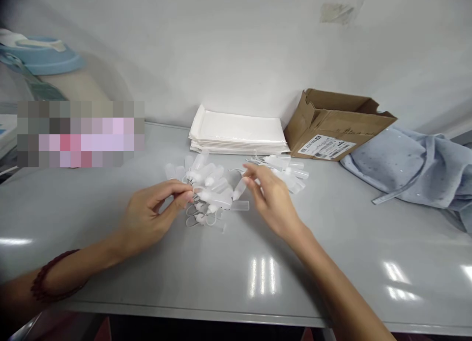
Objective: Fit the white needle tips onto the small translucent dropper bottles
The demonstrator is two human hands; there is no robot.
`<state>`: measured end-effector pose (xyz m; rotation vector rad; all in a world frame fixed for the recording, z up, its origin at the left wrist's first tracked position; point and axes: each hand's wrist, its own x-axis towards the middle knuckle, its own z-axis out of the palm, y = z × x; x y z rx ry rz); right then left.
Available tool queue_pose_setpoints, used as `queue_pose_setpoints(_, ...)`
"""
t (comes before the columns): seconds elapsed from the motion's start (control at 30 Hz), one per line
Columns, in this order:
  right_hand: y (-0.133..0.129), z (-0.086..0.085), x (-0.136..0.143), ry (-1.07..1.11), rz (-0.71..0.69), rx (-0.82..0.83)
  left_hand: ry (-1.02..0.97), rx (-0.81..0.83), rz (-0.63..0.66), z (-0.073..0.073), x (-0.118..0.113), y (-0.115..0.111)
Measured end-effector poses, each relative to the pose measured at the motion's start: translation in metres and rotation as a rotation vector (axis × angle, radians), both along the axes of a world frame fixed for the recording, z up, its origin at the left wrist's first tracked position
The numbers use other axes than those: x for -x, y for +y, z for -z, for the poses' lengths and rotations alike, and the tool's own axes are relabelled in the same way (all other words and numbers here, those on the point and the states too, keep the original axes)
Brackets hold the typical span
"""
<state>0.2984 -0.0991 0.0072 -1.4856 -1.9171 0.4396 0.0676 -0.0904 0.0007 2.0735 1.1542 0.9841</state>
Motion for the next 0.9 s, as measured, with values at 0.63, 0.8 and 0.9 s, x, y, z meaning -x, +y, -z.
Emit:
queue_pose_setpoints(0.63, -0.017, -0.009, 0.01, -0.213, -0.176, -0.325, 0.076, -0.129, 0.089, -0.007, 0.005, 0.009)
queue_pose_setpoints(0.8, -0.02, -0.009, 0.012, -0.213, -0.215, -0.319, 0.022, -0.169, 0.133, -0.008, 0.003, 0.006)
queue_pose_setpoints(0.9, -0.021, -0.008, 0.012, -0.228, -0.215, -0.317, -0.013, -0.166, 0.169, -0.01, 0.003, 0.004)
